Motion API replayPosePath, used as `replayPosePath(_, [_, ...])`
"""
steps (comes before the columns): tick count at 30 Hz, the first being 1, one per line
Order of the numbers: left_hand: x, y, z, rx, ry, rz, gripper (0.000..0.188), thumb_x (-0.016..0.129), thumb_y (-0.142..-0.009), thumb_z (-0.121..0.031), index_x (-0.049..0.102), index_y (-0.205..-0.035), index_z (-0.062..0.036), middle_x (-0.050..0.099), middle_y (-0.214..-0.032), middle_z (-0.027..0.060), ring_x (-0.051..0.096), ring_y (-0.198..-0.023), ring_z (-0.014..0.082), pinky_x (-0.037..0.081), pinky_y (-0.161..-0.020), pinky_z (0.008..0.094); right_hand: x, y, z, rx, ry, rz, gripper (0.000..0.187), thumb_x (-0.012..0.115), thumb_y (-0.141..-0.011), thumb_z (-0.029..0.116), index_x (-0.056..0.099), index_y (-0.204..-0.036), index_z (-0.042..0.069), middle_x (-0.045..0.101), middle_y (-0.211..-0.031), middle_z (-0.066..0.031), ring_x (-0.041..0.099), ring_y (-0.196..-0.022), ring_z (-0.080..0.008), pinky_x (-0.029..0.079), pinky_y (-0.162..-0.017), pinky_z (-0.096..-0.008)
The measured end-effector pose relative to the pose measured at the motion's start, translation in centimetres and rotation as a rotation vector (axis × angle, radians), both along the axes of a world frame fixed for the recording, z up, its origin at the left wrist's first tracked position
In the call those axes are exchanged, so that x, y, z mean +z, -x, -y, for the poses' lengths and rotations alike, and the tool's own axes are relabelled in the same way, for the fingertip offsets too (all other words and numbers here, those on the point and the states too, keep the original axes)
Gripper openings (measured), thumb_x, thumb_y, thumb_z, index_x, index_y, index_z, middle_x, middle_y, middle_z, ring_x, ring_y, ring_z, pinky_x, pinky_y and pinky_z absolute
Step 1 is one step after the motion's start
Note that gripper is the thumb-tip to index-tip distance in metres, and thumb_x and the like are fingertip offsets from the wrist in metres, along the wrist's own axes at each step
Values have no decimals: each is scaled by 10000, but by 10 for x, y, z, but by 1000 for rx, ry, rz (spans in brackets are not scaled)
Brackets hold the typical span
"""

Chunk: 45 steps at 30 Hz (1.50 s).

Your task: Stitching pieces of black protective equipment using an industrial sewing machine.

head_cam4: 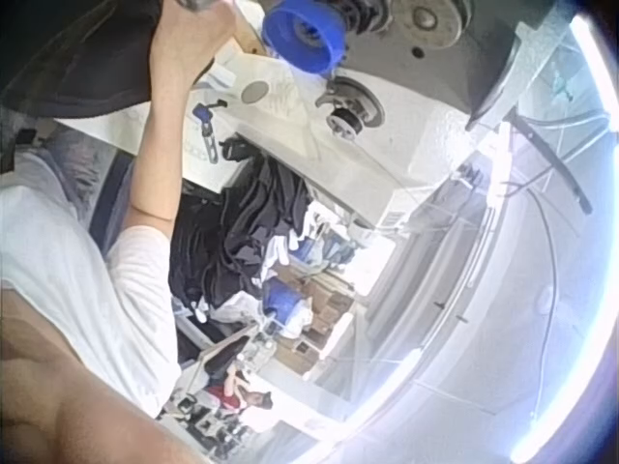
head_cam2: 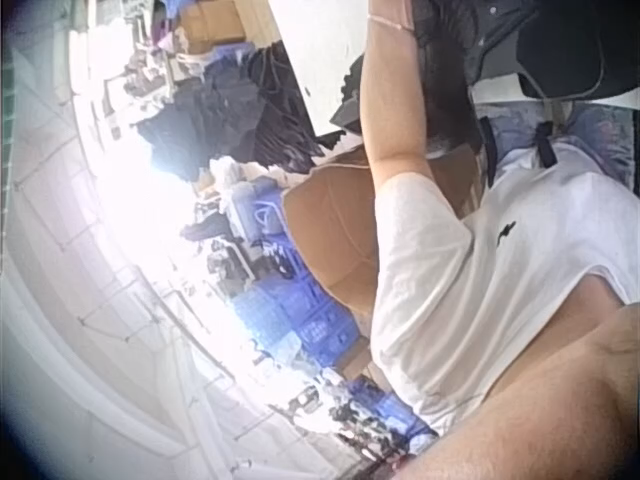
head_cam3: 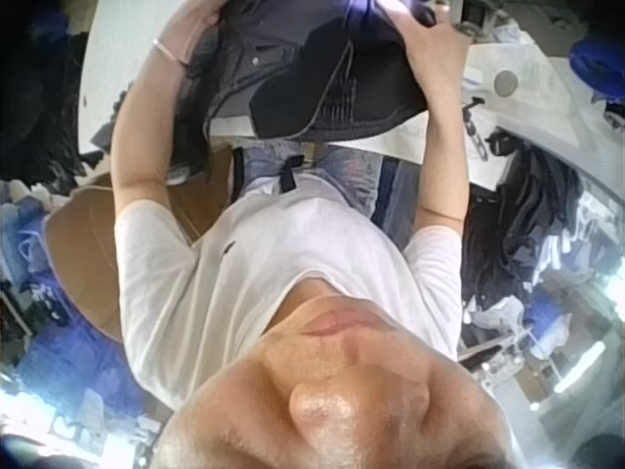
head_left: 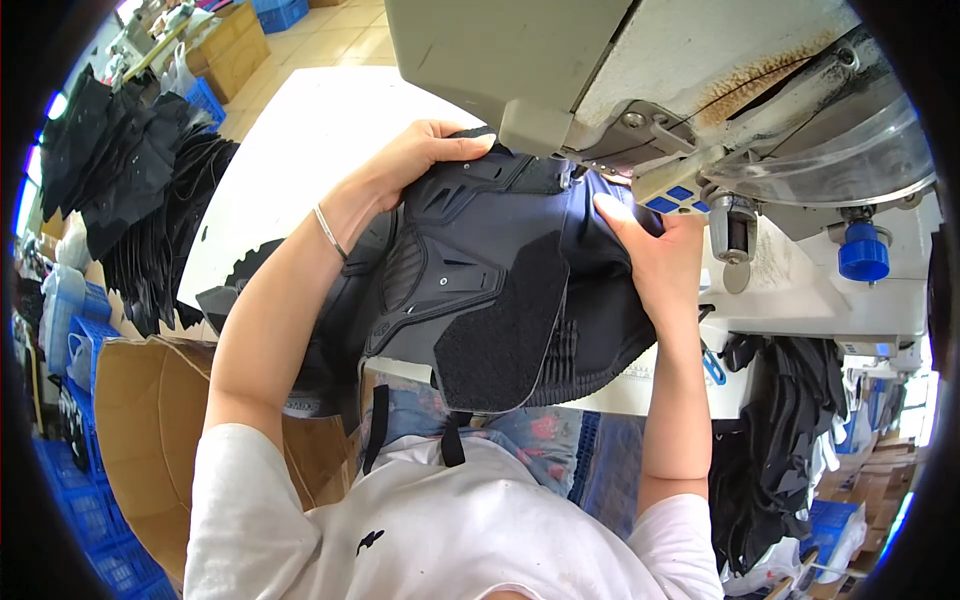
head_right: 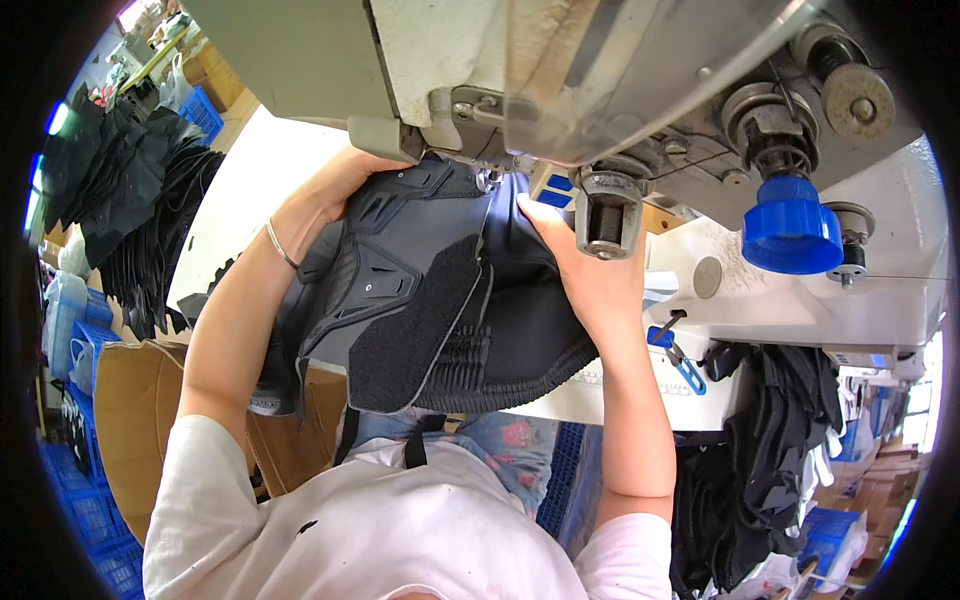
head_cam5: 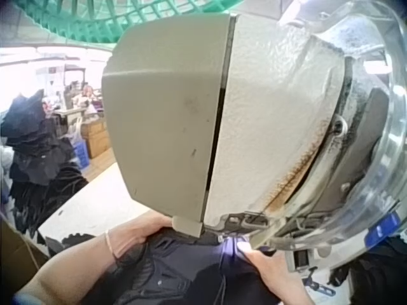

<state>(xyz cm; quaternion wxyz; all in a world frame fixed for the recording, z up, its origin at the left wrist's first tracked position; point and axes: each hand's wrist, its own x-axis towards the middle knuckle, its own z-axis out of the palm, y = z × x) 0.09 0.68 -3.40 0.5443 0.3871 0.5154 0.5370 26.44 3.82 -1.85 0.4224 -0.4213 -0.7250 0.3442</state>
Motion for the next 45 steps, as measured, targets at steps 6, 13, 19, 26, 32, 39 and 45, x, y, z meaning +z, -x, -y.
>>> replayPosePath(6, [8,8,2,10,-128,-186,284,737,-810,-235,681,-924,20,677,-810,69,624,-640,83,518,-582,202,3,2,3,-38,46,29,348,790,-724,270,605,-848,1,595,-764,-18,516,-681,-105,449,-662,-261])
replayPosePath(13, [14,6,2,60,-119,-228,316,758,-791,-246,681,-922,32,675,-778,86,627,-627,99,521,-576,212,1,7,6,-35,-69,-44,309,774,-745,245,616,-846,-1,603,-746,-19,514,-668,-102,460,-657,-269])
replayPosePath(19, [12,11,-1,72,-151,-297,333,759,-777,-230,679,-945,46,684,-829,117,649,-660,132,532,-602,223,1,2,-1,-91,-49,140,249,735,-795,178,643,-797,-53,582,-713,44,442,-668,-45,401,-620,-237])
replayPosePath(26, [33,-5,6,158,-157,-312,316,733,-765,-178,683,-1005,21,689,-912,108,657,-788,151,530,-716,244,-48,-28,-47,-67,-701,437,175,684,-752,93,635,-895,5,619,-715,-86,591,-644,-225,462,-628,-332])
replayPosePath(32, [37,1,14,240,-166,-420,356,701,-775,-177,657,-1067,22,676,-1005,120,635,-915,180,485,-837,279,-19,-14,-10,-173,-317,460,288,659,-748,76,570,-1013,7,584,-1044,-138,552,-952,-288,434,-843,-370])
replayPosePath(39, [46,-64,131,283,-346,-347,273,616,-864,-107,530,-1094,12,540,-1058,142,543,-890,240,423,-871,352,-68,-29,122,-528,-151,-612,681,621,-843,138,278,-1421,27,375,-1374,-130,353,-1277,-239,246,-1078,-416])
replayPosePath(45, [-59,-113,196,128,20,141,97,439,-968,-86,487,-994,-6,498,-975,31,493,-886,138,403,-849,273,-19,2,146,147,755,-1269,743,682,-831,135,256,-1434,49,379,-1380,-100,367,-1265,-212,281,-1066,-390])
